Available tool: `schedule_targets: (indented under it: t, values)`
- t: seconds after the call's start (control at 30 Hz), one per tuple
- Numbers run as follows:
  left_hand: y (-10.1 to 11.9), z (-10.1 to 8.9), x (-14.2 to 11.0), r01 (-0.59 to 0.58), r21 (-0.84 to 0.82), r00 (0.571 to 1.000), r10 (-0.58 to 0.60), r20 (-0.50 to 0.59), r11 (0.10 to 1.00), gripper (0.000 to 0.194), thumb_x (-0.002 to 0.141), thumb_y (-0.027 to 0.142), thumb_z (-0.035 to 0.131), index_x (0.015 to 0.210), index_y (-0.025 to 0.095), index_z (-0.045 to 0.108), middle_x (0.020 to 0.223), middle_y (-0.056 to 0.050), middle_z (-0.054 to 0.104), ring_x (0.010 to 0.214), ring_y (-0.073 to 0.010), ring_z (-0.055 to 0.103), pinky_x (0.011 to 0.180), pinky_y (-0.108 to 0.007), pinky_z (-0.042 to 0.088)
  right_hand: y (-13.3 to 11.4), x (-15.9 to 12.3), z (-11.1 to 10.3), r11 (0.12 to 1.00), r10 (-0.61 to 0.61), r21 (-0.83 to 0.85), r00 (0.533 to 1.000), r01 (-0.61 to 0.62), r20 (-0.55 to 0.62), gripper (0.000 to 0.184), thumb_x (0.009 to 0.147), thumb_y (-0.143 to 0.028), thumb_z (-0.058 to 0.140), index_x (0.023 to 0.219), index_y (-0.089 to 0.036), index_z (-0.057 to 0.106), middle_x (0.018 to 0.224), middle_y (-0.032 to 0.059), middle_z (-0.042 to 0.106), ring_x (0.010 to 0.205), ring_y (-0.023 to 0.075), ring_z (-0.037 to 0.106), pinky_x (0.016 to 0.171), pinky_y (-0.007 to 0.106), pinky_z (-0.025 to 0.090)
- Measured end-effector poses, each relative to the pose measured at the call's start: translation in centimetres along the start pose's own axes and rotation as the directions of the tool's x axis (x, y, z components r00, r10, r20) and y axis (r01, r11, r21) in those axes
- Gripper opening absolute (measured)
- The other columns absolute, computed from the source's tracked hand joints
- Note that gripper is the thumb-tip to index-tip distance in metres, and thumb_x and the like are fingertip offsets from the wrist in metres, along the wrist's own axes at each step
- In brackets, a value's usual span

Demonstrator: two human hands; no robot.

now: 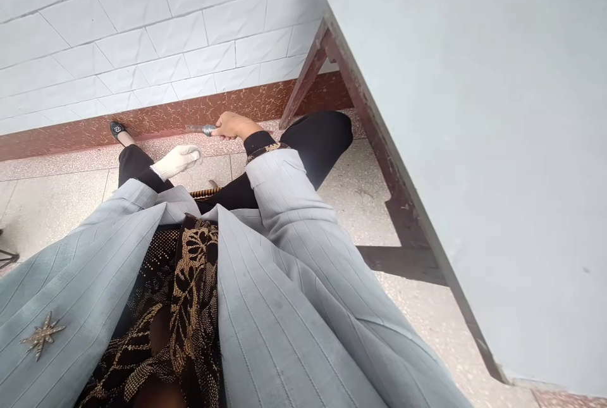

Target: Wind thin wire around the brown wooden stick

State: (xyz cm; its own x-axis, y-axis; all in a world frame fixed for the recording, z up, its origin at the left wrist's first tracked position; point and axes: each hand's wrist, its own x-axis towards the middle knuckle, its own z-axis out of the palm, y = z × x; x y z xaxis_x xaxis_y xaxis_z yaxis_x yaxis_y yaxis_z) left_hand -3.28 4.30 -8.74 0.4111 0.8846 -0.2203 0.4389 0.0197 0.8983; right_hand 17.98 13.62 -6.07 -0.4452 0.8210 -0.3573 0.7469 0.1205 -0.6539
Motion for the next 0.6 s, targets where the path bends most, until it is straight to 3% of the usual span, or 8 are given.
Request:
schedule_targets:
  t: [0.1, 0.17, 0.27, 0.37, 0.43, 0.5, 0.6]
  values:
    - [0.1, -0.3, 0.2, -0.003, 0.088, 1.0, 0.004, -0.016, 0.996, 0.024, 0.095, 0.028, 0.056, 0.073, 0.016, 0.058, 0.059, 0.004, 0.045, 0.053, -0.0087, 0.036, 0.056, -0.026, 0.028, 0.2, 0.5, 0.6, 0.986, 0.037, -0.169, 0.982, -0.006, 0.185, 0.021, 0.096, -0.026, 0.074, 0.08, -0.011, 0.073, 0.068, 0.0028, 0.064, 0.059, 0.0109, 0.051, 0.062, 0.027, 0.04]
    - [0.3, -0.7, 0.3, -0.031, 0.155, 1.0, 0.031, 0.001, 0.987, 0.023, 0.093, 0.028, 0.057, 0.074, 0.016, 0.06, 0.062, 0.003, 0.05, 0.057, -0.0097, 0.04, 0.058, -0.026, 0.03, 0.6, 0.8, 1.0, 0.982, 0.075, -0.191, 0.923, -0.002, 0.378, 0.022, 0.092, -0.03, 0.079, 0.082, -0.011, 0.074, 0.067, 0.0009, 0.062, 0.059, 0.0102, 0.05, 0.064, 0.027, 0.038]
    - [0.7, -1.5, 0.4, -0.049, 0.165, 0.999, 0.05, -0.002, 0.985, 0.019, 0.092, 0.029, 0.061, 0.079, 0.015, 0.063, 0.062, 0.004, 0.051, 0.058, -0.0098, 0.042, 0.059, -0.025, 0.032, 0.9, 0.9, 1.1, 0.991, 0.048, -0.13, 0.796, 0.039, 0.603, 0.033, 0.086, -0.041, 0.085, 0.088, -0.009, 0.075, 0.069, 0.0005, 0.062, 0.062, 0.0101, 0.051, 0.066, 0.027, 0.036]
    - [0.6, -2.0, 0.5, -0.022, 0.029, 0.999, 0.023, -0.042, 0.999, 0.023, 0.092, 0.036, 0.068, 0.083, 0.015, 0.062, 0.06, 0.005, 0.049, 0.054, -0.0088, 0.04, 0.056, -0.025, 0.032, 0.9, 0.4, 0.5, 0.99, -0.135, 0.062, 0.726, 0.126, 0.675, 0.042, 0.084, -0.049, 0.085, 0.092, -0.01, 0.074, 0.072, 0.0006, 0.064, 0.064, 0.0103, 0.054, 0.066, 0.026, 0.037]
    - [0.2, -1.9, 0.5, -0.043, -0.085, 0.997, 0.038, -0.063, 0.995, 0.031, 0.092, 0.044, 0.071, 0.084, 0.015, 0.062, 0.062, 0.004, 0.052, 0.052, -0.0083, 0.041, 0.054, -0.025, 0.032, 0.9, -0.1, -0.1, 0.943, -0.325, 0.266, 0.721, 0.199, 0.612, 0.04, 0.084, -0.05, 0.085, 0.092, -0.012, 0.073, 0.072, -0.0004, 0.064, 0.061, 0.0086, 0.052, 0.062, 0.024, 0.038]
    - [-0.3, -1.5, 0.5, -0.083, -0.166, 0.996, 0.074, -0.059, 0.983, 0.038, 0.094, 0.052, 0.07, 0.087, 0.015, 0.064, 0.063, 0.003, 0.052, 0.051, -0.0084, 0.042, 0.052, -0.024, 0.033, 0.9, -0.6, -0.6, 0.859, -0.458, 0.438, 0.782, 0.266, 0.422, 0.038, 0.086, -0.05, 0.083, 0.088, -0.014, 0.07, 0.071, -0.0011, 0.065, 0.057, 0.0073, 0.049, 0.059, 0.023, 0.039]
    - [-0.7, -1.0, 0.2, -0.095, -0.199, 0.995, 0.095, -0.009, 0.975, 0.044, 0.098, 0.058, 0.063, 0.087, 0.015, 0.064, 0.056, 0.005, 0.045, 0.048, -0.0084, 0.038, 0.05, -0.023, 0.032, 0.9, -0.6, -0.8, 0.787, -0.397, 0.548, 0.912, 0.283, 0.1, 0.04, 0.089, -0.052, 0.079, 0.078, -0.017, 0.064, 0.065, -0.0013, 0.062, 0.053, 0.0073, 0.046, 0.054, 0.022, 0.039]
